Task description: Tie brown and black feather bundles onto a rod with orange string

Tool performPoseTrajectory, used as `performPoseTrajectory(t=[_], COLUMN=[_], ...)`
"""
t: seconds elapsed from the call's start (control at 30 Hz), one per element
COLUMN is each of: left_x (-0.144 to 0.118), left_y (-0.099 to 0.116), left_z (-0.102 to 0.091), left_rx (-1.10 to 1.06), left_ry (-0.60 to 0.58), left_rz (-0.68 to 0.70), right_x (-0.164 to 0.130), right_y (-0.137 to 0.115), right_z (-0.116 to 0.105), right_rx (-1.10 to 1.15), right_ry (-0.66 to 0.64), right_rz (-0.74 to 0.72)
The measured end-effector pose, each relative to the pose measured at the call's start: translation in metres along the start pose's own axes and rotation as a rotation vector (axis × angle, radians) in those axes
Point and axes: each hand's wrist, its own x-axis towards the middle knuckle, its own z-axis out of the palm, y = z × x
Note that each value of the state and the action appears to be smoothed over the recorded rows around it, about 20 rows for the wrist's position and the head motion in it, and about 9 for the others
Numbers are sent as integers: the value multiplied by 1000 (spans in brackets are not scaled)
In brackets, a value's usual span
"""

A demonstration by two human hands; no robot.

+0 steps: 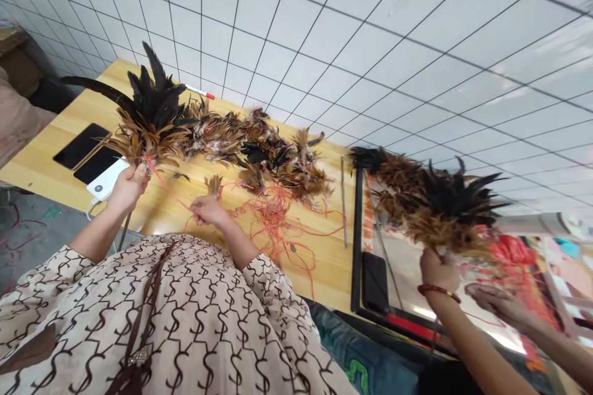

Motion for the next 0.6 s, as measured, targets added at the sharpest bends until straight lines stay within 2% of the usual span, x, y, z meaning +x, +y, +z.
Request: performPoseTrajectory(t=[0.17,0.23,0.37,0.6], left_x=[-7,-10,-14,-15], left_y=[5,6,9,5], left_z=[5,9,15,14], left_rx=[-9,2,4,-74], left_ry=[-53,-76,-125,-162], left_rz=[-37,-61,-85,-118], right_x=[-1,1,8,22], right_y=[3,-1,-10,-4], right_z=[-31,-35,-30,-25], right_rx=[-467,-625,-764,-746], right_ry=[341,412,413,425], right_rz=[-24,24,100,86])
